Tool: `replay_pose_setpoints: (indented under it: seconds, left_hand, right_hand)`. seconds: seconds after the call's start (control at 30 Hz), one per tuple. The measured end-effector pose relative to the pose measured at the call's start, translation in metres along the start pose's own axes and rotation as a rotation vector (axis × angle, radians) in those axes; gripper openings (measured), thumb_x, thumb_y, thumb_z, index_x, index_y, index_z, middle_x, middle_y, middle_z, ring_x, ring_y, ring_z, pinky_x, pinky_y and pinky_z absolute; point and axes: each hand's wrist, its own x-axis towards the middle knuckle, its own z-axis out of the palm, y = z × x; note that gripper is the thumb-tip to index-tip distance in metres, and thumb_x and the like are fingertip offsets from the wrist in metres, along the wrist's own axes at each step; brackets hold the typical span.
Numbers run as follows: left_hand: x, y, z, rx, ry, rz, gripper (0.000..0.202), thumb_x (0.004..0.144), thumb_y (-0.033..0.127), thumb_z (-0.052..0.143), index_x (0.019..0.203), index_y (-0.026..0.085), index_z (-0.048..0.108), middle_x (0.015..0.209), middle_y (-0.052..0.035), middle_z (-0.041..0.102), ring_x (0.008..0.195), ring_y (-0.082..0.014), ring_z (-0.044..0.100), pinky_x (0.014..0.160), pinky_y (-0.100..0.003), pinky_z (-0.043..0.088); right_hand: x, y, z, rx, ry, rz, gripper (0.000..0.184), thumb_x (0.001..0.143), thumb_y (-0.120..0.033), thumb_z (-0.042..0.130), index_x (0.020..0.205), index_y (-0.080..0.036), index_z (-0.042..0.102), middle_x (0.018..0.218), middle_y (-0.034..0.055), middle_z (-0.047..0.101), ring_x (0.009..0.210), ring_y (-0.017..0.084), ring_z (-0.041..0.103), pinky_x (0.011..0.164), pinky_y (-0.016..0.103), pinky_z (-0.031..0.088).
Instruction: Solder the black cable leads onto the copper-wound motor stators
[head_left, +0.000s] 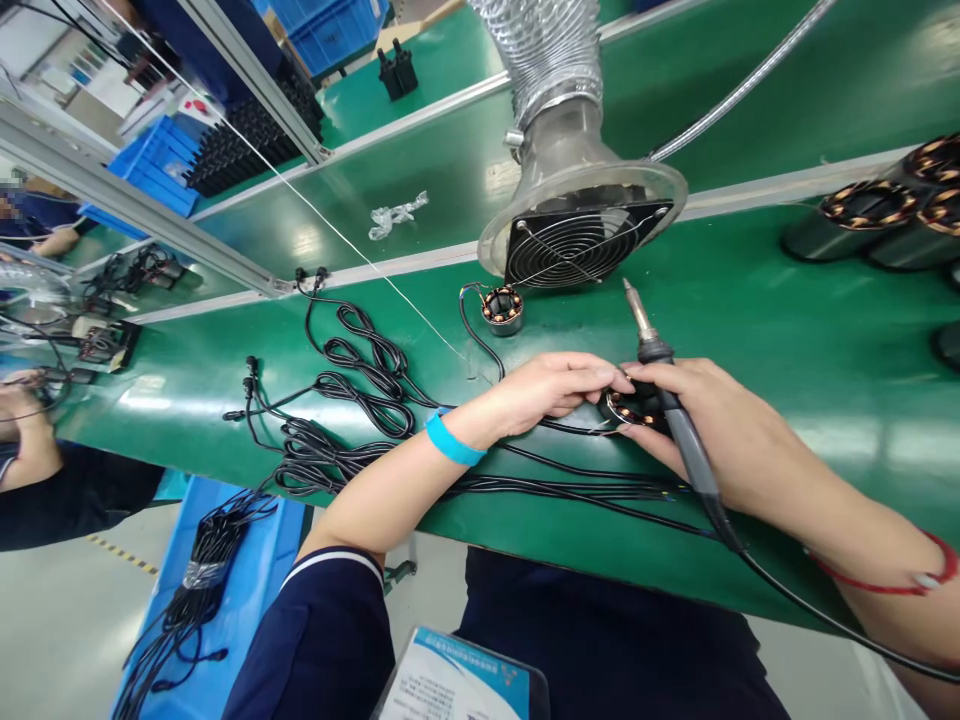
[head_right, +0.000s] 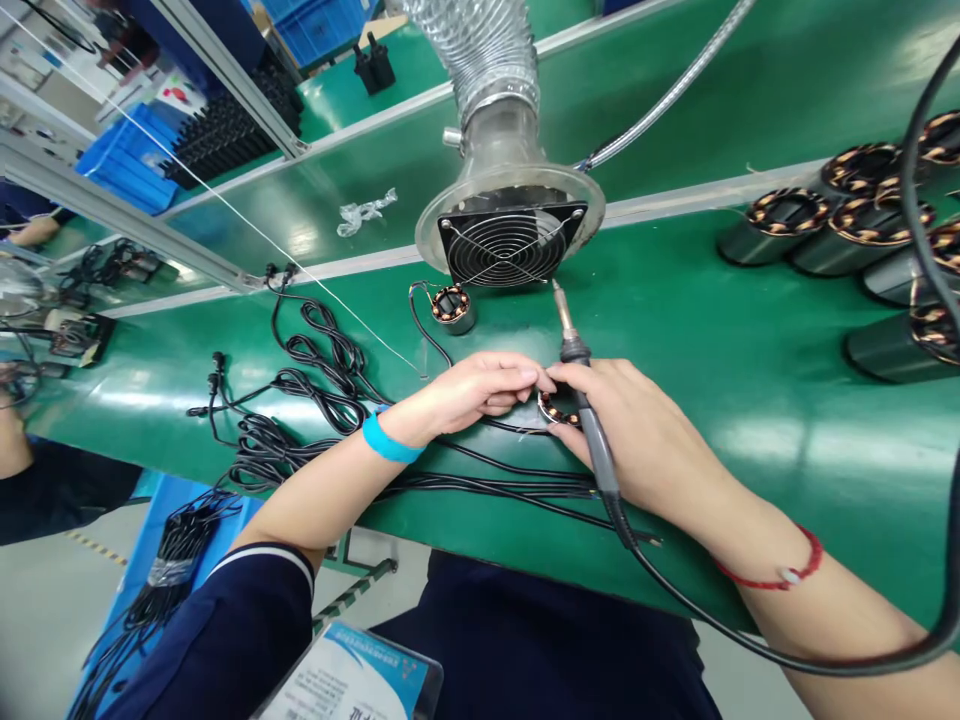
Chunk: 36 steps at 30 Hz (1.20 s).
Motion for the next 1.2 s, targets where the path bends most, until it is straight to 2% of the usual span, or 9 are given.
replay_pose_setpoints:
  seconds: [0.1, 0.23, 0.33, 0.5, 0.67, 0.8, 0.93, 1.07, 1.2]
  left_hand:
    - [-0.001, 0.002, 0.002, 0.131, 0.073, 0.009, 0.015, 0.086, 0.026, 0.063, 0.083, 0.012, 0.061, 0.063, 0.0067, 0.046, 0.05, -0.0015, 0.033, 0.05, -0.018, 0.023]
    - [-0.006, 0.004, 0.0, 0.292, -0.004, -0.027, 0.016, 0.079, 0.022, 0.07, 0.072, 0.011, 0.06, 0.067, 0.004, 0.056, 0.067, -0.0051, 0.048, 0.067, -0.019, 0.039]
    - [-0.006, 0.003, -0.001, 0.252, 0.032, 0.012, 0.015, 0.083, 0.02, 0.062, 0.071, 0.011, 0.061, 0.068, 0.0031, 0.056, 0.061, -0.0035, 0.045, 0.06, -0.018, 0.034]
    - [-0.001, 0.001, 0.006, 0.044, 0.055, -0.035, 0.024, 0.089, 0.03, 0.055, 0.074, 0.011, 0.059, 0.064, 0.0055, 0.047, 0.043, 0.0002, 0.022, 0.045, -0.021, 0.011]
    - [-0.006, 0.002, 0.004, 0.185, 0.025, 0.022, 0.029, 0.084, 0.039, 0.065, 0.075, 0.013, 0.058, 0.064, 0.0057, 0.049, 0.053, -0.0025, 0.036, 0.053, -0.019, 0.027]
    - [-0.012, 0.004, -0.002, 0.4, -0.096, 0.074, 0.02, 0.078, 0.029, 0.071, 0.074, 0.012, 0.061, 0.071, 0.003, 0.057, 0.068, -0.0069, 0.049, 0.069, -0.023, 0.04]
    - [-0.011, 0.006, -0.003, 0.426, -0.103, 0.151, 0.016, 0.087, 0.022, 0.061, 0.078, 0.012, 0.069, 0.08, -0.0008, 0.064, 0.075, -0.0073, 0.054, 0.078, -0.023, 0.042]
    - [-0.006, 0.004, -0.001, 0.252, -0.213, 0.048, 0.027, 0.093, 0.031, 0.053, 0.08, 0.011, 0.067, 0.074, -0.0005, 0.062, 0.069, -0.0067, 0.051, 0.069, -0.022, 0.042]
    - [-0.006, -0.004, 0.002, 0.578, -0.123, 0.104, 0.023, 0.089, 0.036, 0.06, 0.095, 0.014, 0.065, 0.085, -0.0014, 0.061, 0.078, -0.0102, 0.054, 0.073, -0.024, 0.043]
  right_hand:
    - [-0.002, 0.004, 0.0, -0.052, 0.051, 0.05, 0.038, 0.095, -0.046, 0.052, 0.121, -0.019, 0.052, 0.099, 0.0093, 0.063, 0.086, 0.023, 0.06, 0.073, 0.036, 0.052]
    - [-0.004, 0.006, 0.0, -0.074, 0.094, 0.087, 0.042, 0.095, -0.051, 0.051, 0.121, -0.018, 0.053, 0.097, 0.009, 0.062, 0.085, 0.023, 0.059, 0.071, 0.035, 0.051]
    - [-0.004, 0.003, 0.001, -0.096, 0.112, 0.059, 0.041, 0.096, -0.048, 0.05, 0.121, -0.017, 0.051, 0.096, 0.0093, 0.062, 0.085, 0.023, 0.058, 0.071, 0.034, 0.05]
    - [-0.003, 0.0, 0.005, -0.1, 0.073, -0.002, 0.038, 0.096, -0.047, 0.05, 0.119, -0.016, 0.051, 0.097, 0.0102, 0.062, 0.083, 0.023, 0.056, 0.069, 0.035, 0.049]
    - [-0.005, 0.004, 0.006, -0.086, 0.104, 0.057, 0.043, 0.095, -0.052, 0.049, 0.121, -0.018, 0.052, 0.097, 0.0097, 0.063, 0.084, 0.025, 0.058, 0.07, 0.037, 0.049]
    - [-0.007, 0.006, 0.004, -0.076, 0.109, 0.139, 0.045, 0.093, -0.055, 0.052, 0.122, -0.02, 0.054, 0.096, 0.0091, 0.063, 0.086, 0.026, 0.059, 0.073, 0.04, 0.051]
    - [-0.007, 0.006, 0.005, -0.061, 0.117, 0.15, 0.046, 0.093, -0.056, 0.052, 0.124, -0.021, 0.054, 0.098, 0.0094, 0.063, 0.088, 0.026, 0.059, 0.075, 0.04, 0.051]
    - [-0.007, 0.01, 0.006, -0.034, 0.069, 0.081, 0.045, 0.094, -0.054, 0.05, 0.125, -0.022, 0.054, 0.099, 0.0086, 0.065, 0.084, 0.024, 0.061, 0.07, 0.038, 0.05]
    - [-0.007, 0.02, 0.0, -0.04, 0.063, 0.07, 0.047, 0.095, -0.054, 0.048, 0.13, -0.022, 0.051, 0.112, 0.0103, 0.065, 0.099, 0.027, 0.063, 0.079, 0.041, 0.051]
